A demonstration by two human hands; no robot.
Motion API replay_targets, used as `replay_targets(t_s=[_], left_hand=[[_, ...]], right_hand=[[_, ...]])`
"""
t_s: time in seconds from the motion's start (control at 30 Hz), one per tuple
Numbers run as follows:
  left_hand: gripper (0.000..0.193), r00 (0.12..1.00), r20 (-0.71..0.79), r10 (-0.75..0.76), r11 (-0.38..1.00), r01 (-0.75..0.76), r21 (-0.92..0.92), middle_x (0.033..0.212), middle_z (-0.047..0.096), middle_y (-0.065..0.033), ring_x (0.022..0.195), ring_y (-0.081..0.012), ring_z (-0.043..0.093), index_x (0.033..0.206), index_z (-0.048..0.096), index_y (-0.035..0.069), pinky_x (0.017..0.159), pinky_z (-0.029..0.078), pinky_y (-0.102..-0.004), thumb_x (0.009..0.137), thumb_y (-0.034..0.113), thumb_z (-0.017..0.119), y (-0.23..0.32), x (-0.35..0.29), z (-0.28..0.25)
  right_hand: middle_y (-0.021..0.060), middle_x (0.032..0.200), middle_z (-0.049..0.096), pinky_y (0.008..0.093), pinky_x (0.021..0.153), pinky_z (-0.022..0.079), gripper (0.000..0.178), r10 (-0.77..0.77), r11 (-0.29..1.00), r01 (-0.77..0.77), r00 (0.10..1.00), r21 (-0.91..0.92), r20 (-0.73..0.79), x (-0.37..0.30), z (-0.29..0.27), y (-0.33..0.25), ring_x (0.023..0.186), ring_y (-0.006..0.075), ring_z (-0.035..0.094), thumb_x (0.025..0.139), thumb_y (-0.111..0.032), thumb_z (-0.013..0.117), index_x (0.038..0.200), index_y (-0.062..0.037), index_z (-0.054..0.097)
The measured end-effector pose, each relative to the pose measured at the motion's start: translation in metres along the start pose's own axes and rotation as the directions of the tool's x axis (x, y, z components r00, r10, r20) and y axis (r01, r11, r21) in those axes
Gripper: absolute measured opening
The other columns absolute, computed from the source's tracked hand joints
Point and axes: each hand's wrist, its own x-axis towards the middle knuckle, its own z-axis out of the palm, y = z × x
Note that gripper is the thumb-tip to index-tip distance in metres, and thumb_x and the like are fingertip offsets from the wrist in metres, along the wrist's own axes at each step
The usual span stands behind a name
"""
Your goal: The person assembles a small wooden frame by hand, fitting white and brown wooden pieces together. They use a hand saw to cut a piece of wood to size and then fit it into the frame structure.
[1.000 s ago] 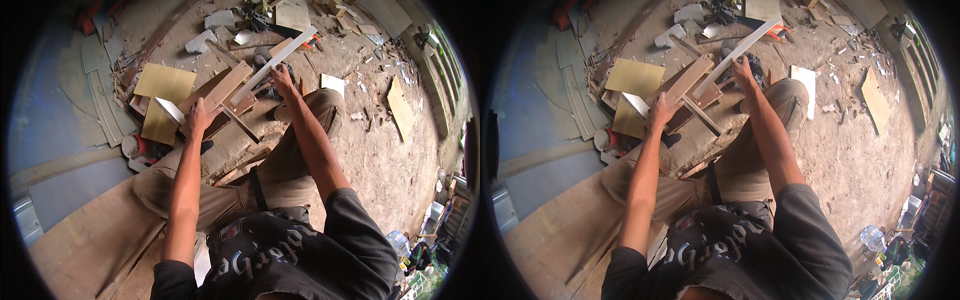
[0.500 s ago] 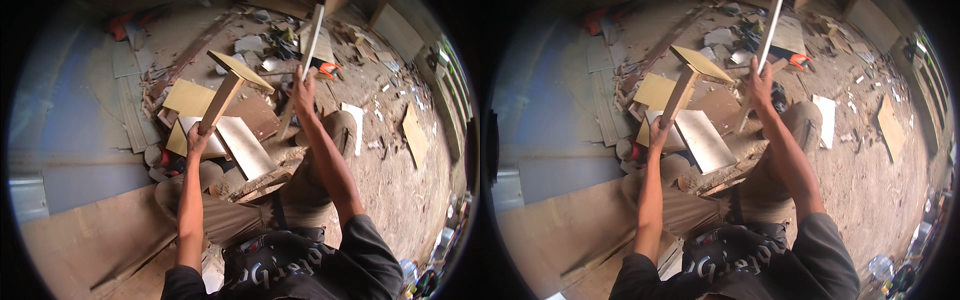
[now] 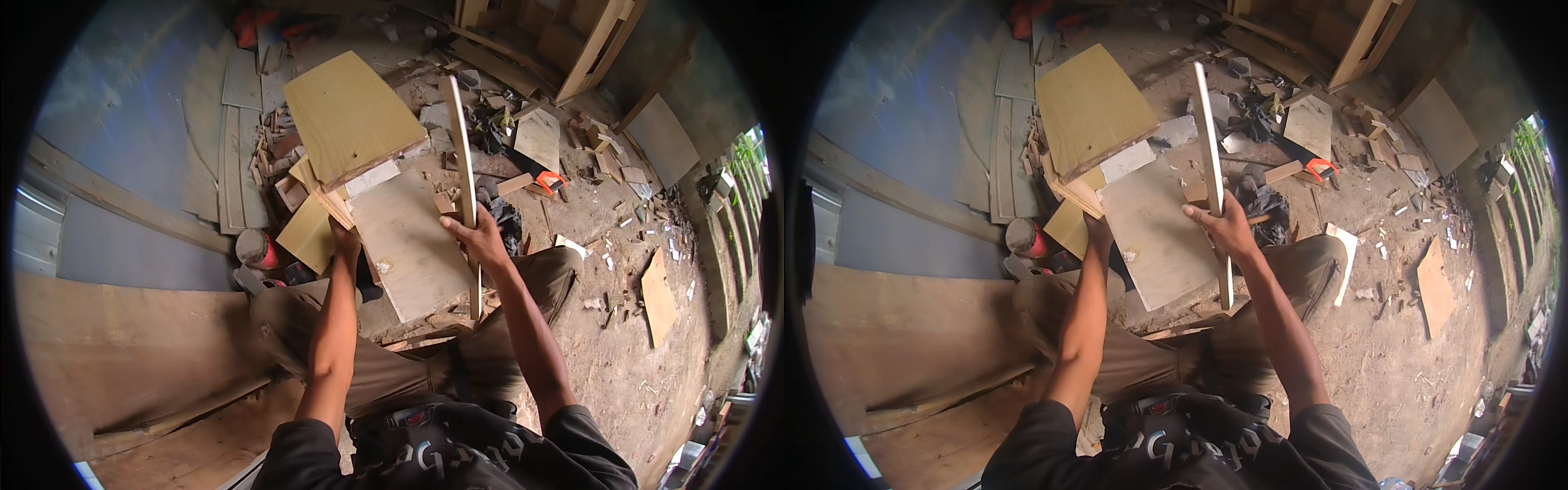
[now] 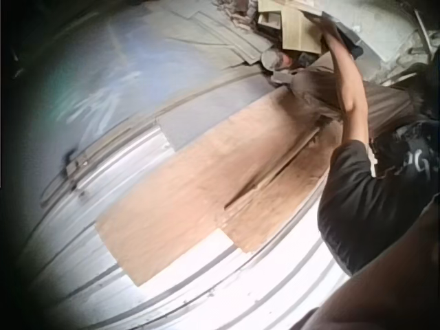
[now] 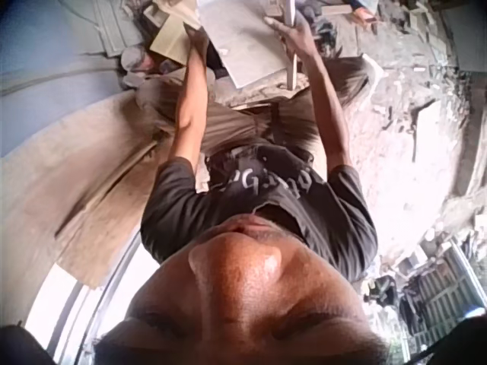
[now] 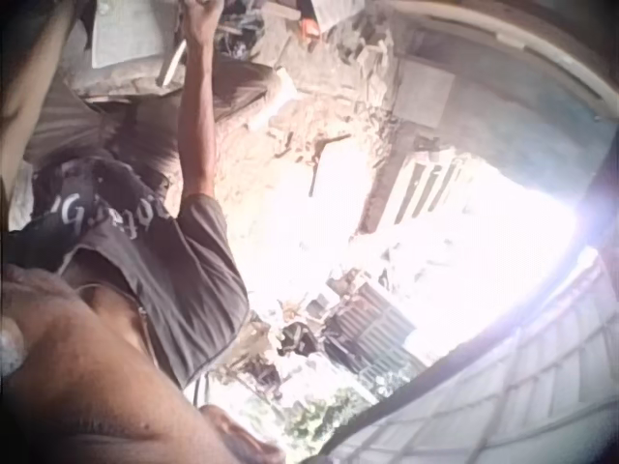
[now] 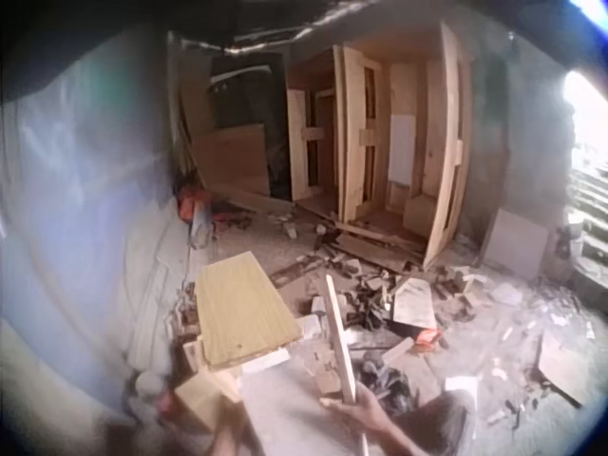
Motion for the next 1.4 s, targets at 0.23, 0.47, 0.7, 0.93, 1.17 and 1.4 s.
replay_targets(t_s=[0.23,0.47,0.7,0.93,1.17,1.4], left_hand=[[0.022,0.991,-0.131,0.016,0.983,0.008,0.185,0.087,0.061,-0.0009,0.075,-0.0128,0.057,0.106,0.061,-0.001,0.075,0.049,-0.0284,0.098,0.018,0.054,-0.068,-0.047,-0.045],[0.043,0.953,-0.17,-0.253,0.881,0.299,0.366,0.102,0.065,-0.0054,0.093,-0.015,0.063,0.118,0.061,0.003,0.084,0.05,-0.0296,0.103,0.038,0.043,-0.034,-0.048,-0.053],[0.065,0.939,-0.233,-0.255,0.966,0.237,-0.101,0.139,0.05,-0.0089,0.128,-0.0198,0.046,0.138,0.046,0.001,0.108,0.036,-0.036,0.102,0.055,0.039,0.059,-0.039,0.03],[0.065,0.988,-0.054,-0.142,0.956,0.151,0.253,0.136,0.052,-0.0111,0.128,-0.0214,0.047,0.135,0.047,-0.003,0.109,0.035,-0.0365,0.101,0.053,0.045,0.093,-0.042,0.028],[0.052,0.819,-0.527,-0.226,0.922,0.354,0.155,0.124,0.058,-0.0104,0.12,-0.0237,0.053,0.13,0.05,0.001,0.102,0.039,-0.0419,0.1,0.045,0.05,0.067,-0.091,0.001],[0.042,0.574,-0.425,-0.7,0.668,0.737,-0.103,0.112,0.063,-0.0064,0.103,-0.0208,0.061,0.123,0.054,0.003,0.09,0.048,-0.0376,0.097,0.035,0.058,0.048,-0.113,0.012]], right_hand=[[0.0042,0.099,0.066,0.0278,0.077,0.052,0.045,0.034,0.998,-0.038,0.995,0.041,0.094,0.0,0.007,0.083,0.087,0.0107,0.061,0.083,-0.012,0.079,0.118,-0.0001,0.055],[0.0019,0.096,0.062,0.0286,0.075,0.049,0.039,0.023,0.995,-0.012,0.994,-0.1,0.11,-0.015,0.025,0.133,0.084,0.0108,0.056,0.081,-0.008,0.078,0.114,-0.0031,0.056],[0.0061,0.093,0.065,0.0311,0.072,0.051,0.039,0.103,0.969,-0.09,0.994,-0.231,0.042,-0.013,0.012,0.146,0.083,0.0138,0.061,0.081,-0.016,0.078,0.11,-0.0006,0.058],[0.0056,0.071,0.057,0.0336,0.057,0.044,0.041,-0.03,0.919,-0.031,0.988,-0.394,-0.148,-0.003,0.018,0.148,0.064,0.0132,0.049,0.086,-0.032,0.076,0.097,0.0007,0.056],[0.0055,0.08,0.055,0.0315,0.06,0.044,0.027,-0.319,0.947,0.279,0.87,-0.157,-0.375,-0.005,0.011,0.045,0.066,0.0137,0.049,0.1,-0.024,0.056,0.103,-0.0001,0.044],[0.0164,0.098,0.058,0.036,0.083,0.048,0.032,-0.701,0.678,0.66,0.714,-0.325,-0.013,-0.012,0.08,0.008,0.087,0.0258,0.059,0.093,0.001,0.058,0.12,0.0027,0.039]])
